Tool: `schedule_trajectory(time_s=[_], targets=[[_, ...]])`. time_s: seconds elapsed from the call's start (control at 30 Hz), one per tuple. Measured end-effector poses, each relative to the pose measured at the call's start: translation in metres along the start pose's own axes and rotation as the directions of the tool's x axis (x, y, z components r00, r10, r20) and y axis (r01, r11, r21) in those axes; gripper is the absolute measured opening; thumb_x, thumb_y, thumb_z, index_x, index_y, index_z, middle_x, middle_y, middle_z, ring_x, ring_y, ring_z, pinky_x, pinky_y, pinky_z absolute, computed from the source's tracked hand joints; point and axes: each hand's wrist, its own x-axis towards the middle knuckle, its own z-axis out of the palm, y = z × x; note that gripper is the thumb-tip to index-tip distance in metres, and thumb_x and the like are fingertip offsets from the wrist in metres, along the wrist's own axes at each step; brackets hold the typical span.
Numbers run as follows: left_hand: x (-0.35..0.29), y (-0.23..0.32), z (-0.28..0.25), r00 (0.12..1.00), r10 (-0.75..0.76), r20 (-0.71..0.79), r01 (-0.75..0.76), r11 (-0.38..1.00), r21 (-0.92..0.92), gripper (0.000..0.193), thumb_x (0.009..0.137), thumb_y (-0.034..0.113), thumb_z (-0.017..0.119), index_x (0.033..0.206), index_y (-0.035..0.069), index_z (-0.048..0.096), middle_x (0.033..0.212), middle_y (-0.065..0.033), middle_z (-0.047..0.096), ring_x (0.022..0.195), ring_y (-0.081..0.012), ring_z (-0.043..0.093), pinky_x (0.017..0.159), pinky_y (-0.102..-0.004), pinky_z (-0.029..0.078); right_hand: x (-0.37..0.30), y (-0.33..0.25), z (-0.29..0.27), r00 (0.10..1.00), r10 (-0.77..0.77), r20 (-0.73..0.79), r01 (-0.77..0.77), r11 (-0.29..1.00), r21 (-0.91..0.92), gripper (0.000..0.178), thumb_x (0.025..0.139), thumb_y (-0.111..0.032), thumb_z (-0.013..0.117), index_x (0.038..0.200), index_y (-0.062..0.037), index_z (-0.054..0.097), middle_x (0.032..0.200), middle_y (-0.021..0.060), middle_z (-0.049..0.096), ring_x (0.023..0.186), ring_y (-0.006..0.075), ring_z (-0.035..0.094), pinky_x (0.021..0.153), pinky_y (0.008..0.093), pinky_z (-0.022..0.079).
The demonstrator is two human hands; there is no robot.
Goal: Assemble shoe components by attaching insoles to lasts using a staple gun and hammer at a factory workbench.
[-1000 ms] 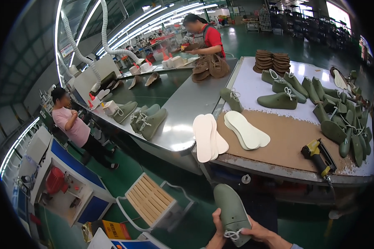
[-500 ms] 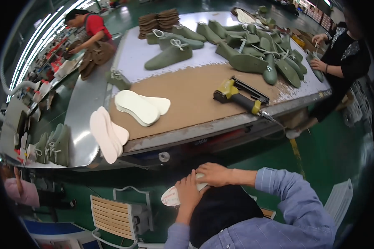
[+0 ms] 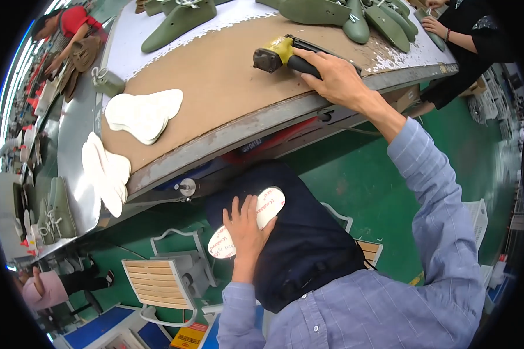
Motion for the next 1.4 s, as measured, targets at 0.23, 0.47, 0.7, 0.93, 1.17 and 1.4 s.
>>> schedule_trajectory(time_s=[0.23,0.47,0.7,0.93,1.17,1.4], targets=[[-0.005,-0.005,-0.009,1.000,0.003,-0.001,-0.003,1.000,0.003,0.075,0.070,0.034,0.080,0.133,0.007,0.049,0.133,-0.0111,0.054,0.119,-0.0279,0.051,0.100,-0.0450,0.033,-0.118,-0.056,-0.045,0.943,0.170,0.285,-0.331,0.414,0.848,0.043,0.080,-0.013,0.059,0.119,0.0017,0.051,0.080,0.0047,0.060,0.066,0.0104,0.054,0.062,0.0257,0.047],[0.005,0.003,-0.003,1.000,-0.003,-0.028,0.003,1.000,-0.019,0.076,0.068,0.030,0.082,0.132,0.007,0.049,0.121,-0.0112,0.056,0.112,-0.0274,0.052,0.097,-0.0438,0.033,-0.225,-0.068,0.009,0.801,0.112,0.588,-0.578,0.403,0.709,0.091,0.083,-0.078,0.046,0.122,0.0043,0.051,0.092,0.0158,0.063,0.081,0.0244,0.063,0.073,0.0343,0.050],[0.006,0.003,0.000,0.998,-0.028,-0.055,0.027,0.999,-0.020,0.080,0.065,0.026,0.084,0.133,0.007,0.047,0.119,-0.0113,0.055,0.109,-0.0274,0.052,0.096,-0.0449,0.033,-0.230,-0.088,0.038,0.794,-0.040,0.607,-0.436,0.658,0.614,0.099,0.075,-0.069,0.064,0.140,0.0016,0.040,0.109,0.0301,0.064,0.103,0.0449,0.062,0.089,0.0454,0.049],[0.006,0.004,0.004,0.998,-0.047,-0.041,0.047,0.999,0.004,0.082,0.063,0.025,0.085,0.134,0.008,0.046,0.118,-0.0115,0.054,0.108,-0.0274,0.052,0.095,-0.0456,0.033,-0.211,-0.099,0.050,0.680,-0.016,0.733,-0.490,0.734,0.470,0.085,0.075,-0.058,0.071,0.131,0.0018,0.048,0.101,0.0295,0.065,0.096,0.0447,0.064,0.085,0.0461,0.050],[-0.009,-0.017,0.007,0.999,0.026,-0.044,-0.022,0.996,0.091,0.082,0.064,0.025,0.083,0.135,0.008,0.046,0.127,-0.0128,0.051,0.120,-0.0297,0.048,0.103,-0.0505,0.031,-0.195,-0.134,0.050,0.650,-0.117,0.751,-0.395,0.793,0.465,0.081,0.073,-0.056,0.075,0.126,-0.0003,0.050,0.094,0.0259,0.067,0.089,0.0431,0.065,0.079,0.0450,0.052],[-0.084,-0.074,-0.030,0.992,-0.087,-0.097,0.067,0.980,-0.189,0.087,0.059,0.016,0.085,0.136,0.006,0.046,0.141,-0.0133,0.046,0.129,-0.0345,0.044,0.109,-0.0493,0.034,-0.180,-0.177,0.065,0.486,-0.284,0.826,-0.268,0.852,0.450,0.081,0.076,-0.057,0.072,0.127,0.0014,0.048,0.092,0.0259,0.067,0.088,0.0432,0.065,0.080,0.0459,0.051]])
